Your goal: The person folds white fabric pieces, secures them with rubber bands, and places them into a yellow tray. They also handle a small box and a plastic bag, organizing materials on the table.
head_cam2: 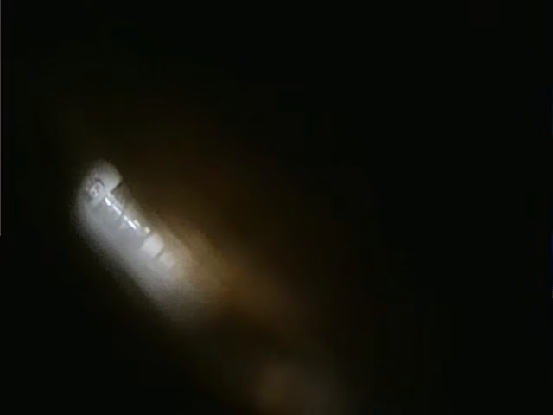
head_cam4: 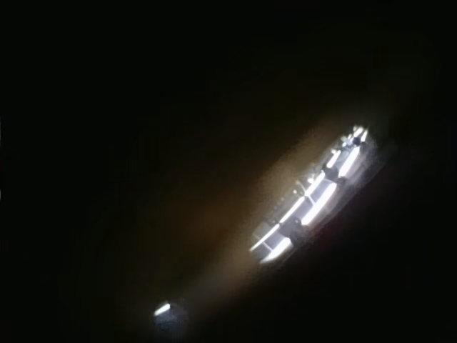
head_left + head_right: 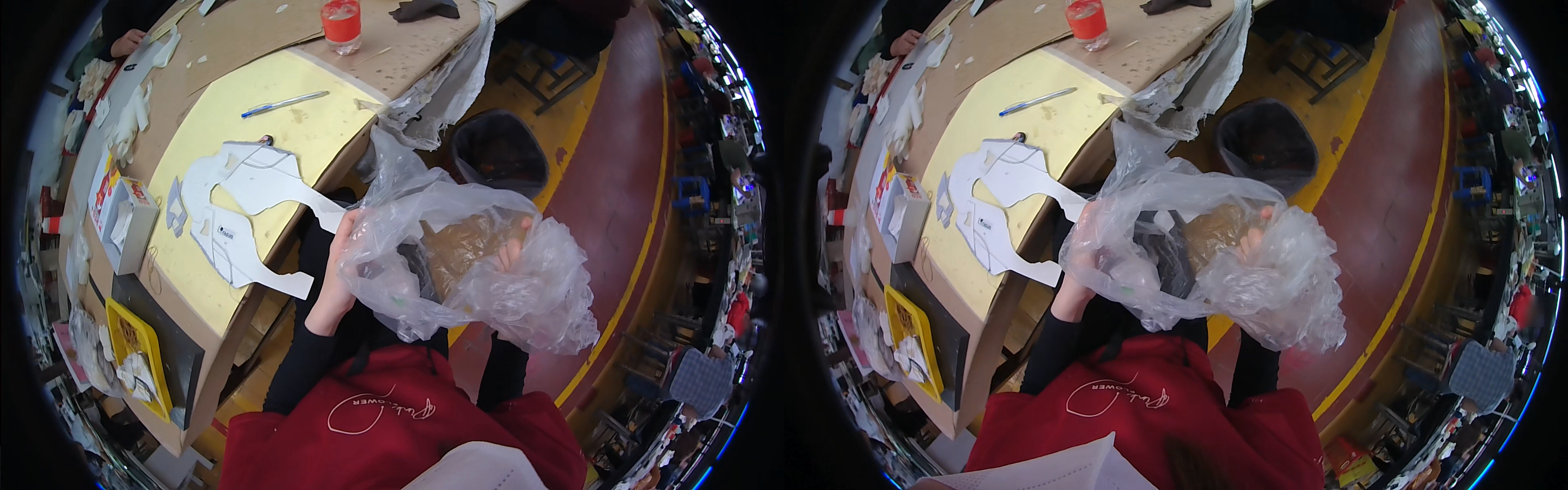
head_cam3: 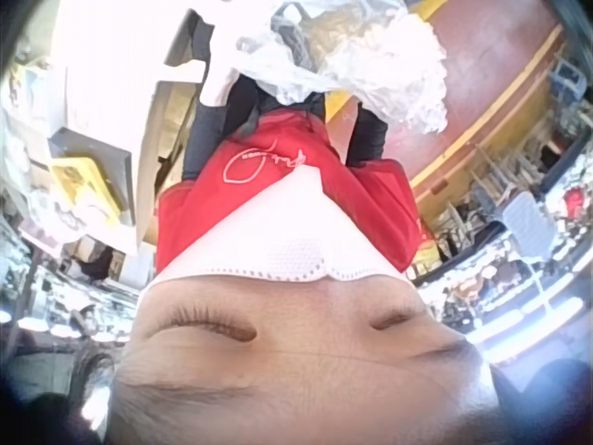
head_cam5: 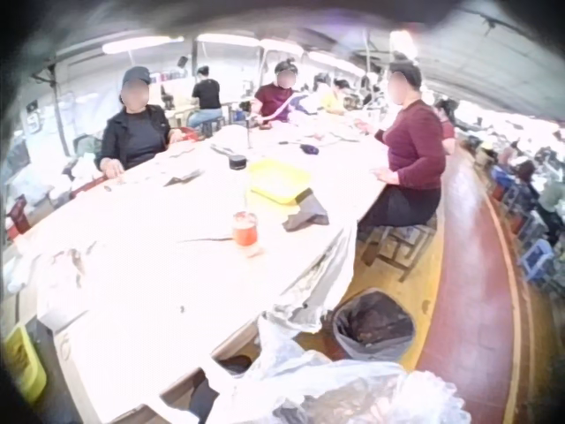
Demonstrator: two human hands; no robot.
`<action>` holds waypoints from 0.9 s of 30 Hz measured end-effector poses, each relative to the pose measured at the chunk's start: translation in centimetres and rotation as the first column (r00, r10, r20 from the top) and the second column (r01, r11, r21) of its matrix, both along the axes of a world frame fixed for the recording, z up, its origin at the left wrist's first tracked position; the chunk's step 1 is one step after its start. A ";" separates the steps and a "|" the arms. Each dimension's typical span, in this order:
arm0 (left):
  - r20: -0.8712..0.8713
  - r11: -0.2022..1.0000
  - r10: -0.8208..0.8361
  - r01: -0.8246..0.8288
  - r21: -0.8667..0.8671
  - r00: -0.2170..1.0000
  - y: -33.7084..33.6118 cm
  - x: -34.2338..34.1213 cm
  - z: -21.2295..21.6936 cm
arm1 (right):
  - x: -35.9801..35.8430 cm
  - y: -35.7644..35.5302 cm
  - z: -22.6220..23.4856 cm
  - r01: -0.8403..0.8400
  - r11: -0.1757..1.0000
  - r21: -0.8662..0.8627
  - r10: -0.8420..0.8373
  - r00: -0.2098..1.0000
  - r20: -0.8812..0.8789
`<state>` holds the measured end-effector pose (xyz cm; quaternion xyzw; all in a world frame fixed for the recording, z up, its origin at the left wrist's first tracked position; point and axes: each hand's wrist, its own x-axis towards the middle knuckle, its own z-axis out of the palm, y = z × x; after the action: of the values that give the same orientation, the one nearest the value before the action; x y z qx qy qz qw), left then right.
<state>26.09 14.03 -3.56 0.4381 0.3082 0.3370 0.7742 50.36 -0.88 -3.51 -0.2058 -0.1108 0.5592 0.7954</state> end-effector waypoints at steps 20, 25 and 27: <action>-0.561 0.665 0.111 0.359 0.655 0.820 -3.1 1.6 0.7 | -3.7 4.0 -0.8 0.089 0.894 -0.438 0.279 0.656 0.702; -0.546 0.727 0.142 0.288 0.624 0.826 -2.8 0.9 -1.0 | 2.5 0.9 -1.3 0.600 0.699 -0.389 -0.001 0.545 0.838; -0.528 0.733 0.187 0.240 0.637 0.829 -2.3 1.0 -0.4 | 4.3 -0.5 -0.5 0.715 0.629 -0.306 0.079 0.332 0.940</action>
<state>27.13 11.73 -3.93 0.7731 0.3689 0.2706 0.4393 54.62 -1.35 -3.96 -0.7682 -0.2532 0.1636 0.5648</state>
